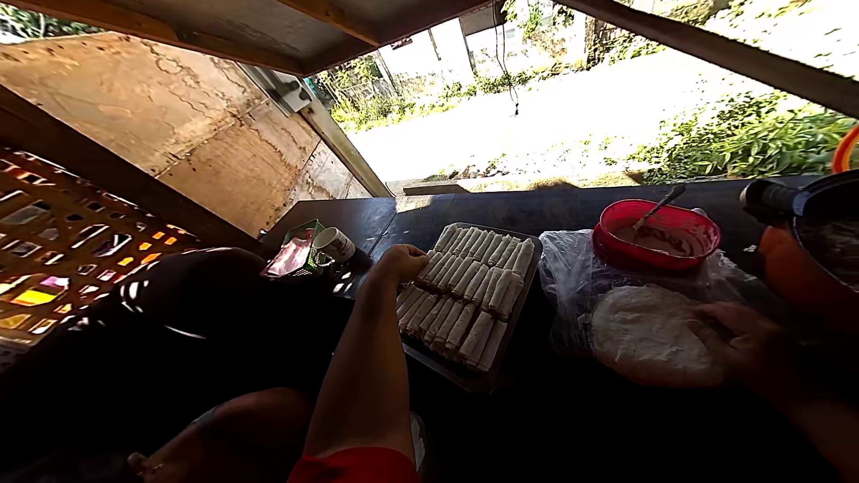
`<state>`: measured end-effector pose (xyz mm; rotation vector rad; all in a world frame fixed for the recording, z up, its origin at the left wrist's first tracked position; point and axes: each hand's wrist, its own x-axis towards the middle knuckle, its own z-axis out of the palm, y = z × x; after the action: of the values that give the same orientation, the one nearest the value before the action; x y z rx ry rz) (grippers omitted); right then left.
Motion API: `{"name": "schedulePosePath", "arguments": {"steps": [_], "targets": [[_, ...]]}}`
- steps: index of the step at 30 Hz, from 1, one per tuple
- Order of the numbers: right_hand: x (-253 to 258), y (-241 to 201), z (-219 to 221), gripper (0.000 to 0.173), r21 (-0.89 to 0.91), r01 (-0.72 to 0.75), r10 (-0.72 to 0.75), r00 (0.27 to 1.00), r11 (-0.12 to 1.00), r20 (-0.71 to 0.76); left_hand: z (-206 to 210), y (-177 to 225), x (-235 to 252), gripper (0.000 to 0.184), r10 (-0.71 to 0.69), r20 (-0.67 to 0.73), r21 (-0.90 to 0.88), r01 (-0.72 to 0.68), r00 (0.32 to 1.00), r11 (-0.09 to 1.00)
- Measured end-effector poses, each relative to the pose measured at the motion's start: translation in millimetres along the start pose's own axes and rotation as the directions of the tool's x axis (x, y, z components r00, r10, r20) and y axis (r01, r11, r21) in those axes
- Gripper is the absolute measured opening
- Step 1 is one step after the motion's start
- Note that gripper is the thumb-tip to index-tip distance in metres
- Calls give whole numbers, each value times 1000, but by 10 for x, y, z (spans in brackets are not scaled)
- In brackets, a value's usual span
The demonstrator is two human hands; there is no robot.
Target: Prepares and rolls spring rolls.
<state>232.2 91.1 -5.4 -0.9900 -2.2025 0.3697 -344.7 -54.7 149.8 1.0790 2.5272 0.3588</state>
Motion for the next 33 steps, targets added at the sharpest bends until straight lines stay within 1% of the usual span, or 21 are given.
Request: {"name": "schedulePosePath", "arguments": {"steps": [2,10,17,19,22,30,33], "targets": [[7,7,6,41,6,3,-3,1000,1000,2,-2,-20,11,28,21,3,39,-21,1000,999],[7,-2,-11,41,8,-11,11,1000,1000,4,-18,-8,-47,20,32,26,40,-33,999,999],[9,-3,-16,41,7,-6,6,1000,1000,-4,38,-41,-55,24,-14,34,-34,15,999,999],[3,-14,-16,41,6,-13,13,1000,1000,-4,45,-69,-40,26,-34,13,-72,35,999,997],[8,-20,-12,40,1,-8,8,1000,1000,0,30,-87,-53,29,-40,-35,-79,37,999,996],[12,-38,-17,40,-4,-21,21,1000,1000,9,41,-106,-70,25,0,-75,-83,-6,997,997],[6,-49,-16,41,-10,-21,21,1000,1000,7,70,-58,-105,21,30,-77,-78,-36,997,996]]}}
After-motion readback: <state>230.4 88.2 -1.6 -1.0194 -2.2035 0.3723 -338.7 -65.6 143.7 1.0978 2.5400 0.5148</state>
